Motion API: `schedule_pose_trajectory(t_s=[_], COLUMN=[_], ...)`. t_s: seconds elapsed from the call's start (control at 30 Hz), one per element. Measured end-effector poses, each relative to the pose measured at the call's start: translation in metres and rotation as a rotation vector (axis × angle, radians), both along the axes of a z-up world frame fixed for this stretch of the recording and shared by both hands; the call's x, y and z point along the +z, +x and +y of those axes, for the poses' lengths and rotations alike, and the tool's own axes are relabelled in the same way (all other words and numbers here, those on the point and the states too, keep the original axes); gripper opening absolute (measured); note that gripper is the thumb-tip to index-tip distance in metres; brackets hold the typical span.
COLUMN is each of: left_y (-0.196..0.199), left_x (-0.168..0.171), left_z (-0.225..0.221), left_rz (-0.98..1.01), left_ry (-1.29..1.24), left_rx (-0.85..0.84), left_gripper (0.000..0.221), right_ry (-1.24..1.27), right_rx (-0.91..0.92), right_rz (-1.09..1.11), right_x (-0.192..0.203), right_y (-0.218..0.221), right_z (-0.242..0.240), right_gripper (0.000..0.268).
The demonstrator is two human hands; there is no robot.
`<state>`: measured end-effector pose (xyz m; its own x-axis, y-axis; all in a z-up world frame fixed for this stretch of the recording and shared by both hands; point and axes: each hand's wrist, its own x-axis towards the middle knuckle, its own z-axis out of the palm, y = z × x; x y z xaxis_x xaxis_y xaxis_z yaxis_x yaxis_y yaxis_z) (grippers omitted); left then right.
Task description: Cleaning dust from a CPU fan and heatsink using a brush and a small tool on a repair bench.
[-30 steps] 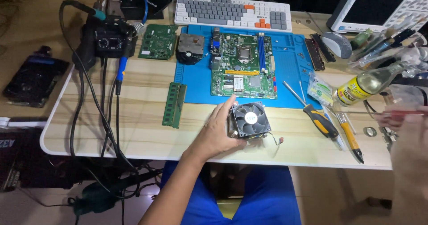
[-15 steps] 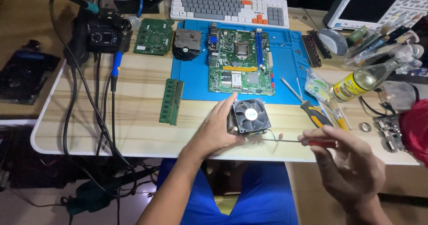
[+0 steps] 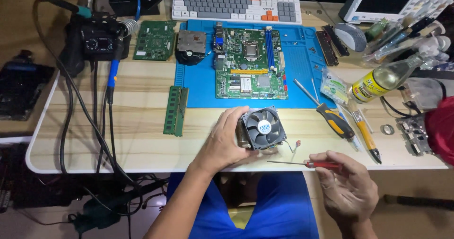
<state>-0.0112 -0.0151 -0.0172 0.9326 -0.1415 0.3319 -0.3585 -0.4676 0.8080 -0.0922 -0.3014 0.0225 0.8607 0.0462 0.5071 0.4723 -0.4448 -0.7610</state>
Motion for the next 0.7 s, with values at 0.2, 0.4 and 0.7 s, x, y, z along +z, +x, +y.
schedule_pose_trajectory(t_s=[0.2, 0.4, 0.7], left_y=[0.000, 0.003, 0.002], left_x=[-0.004, -0.010, -0.007], left_z=[0.000, 0.000, 0.003], left_rz=[-0.136, -0.030, -0.151], left_ry=[0.056, 0.081, 0.026], left_rx=[-0.011, 0.017, -0.042], left_gripper=[0.115, 0.124, 0.117], right_ry=[0.009, 0.100, -0.019], right_rx=[-0.008, 0.052, 0.089], right_rz=[-0.104, -0.049, -0.273], right_x=[-0.006, 0.008, 0.046], right_y=[-0.002, -0.004, 0.051], right_z=[0.000, -0.008, 0.037], right_gripper=[0.041, 0.044, 0.041])
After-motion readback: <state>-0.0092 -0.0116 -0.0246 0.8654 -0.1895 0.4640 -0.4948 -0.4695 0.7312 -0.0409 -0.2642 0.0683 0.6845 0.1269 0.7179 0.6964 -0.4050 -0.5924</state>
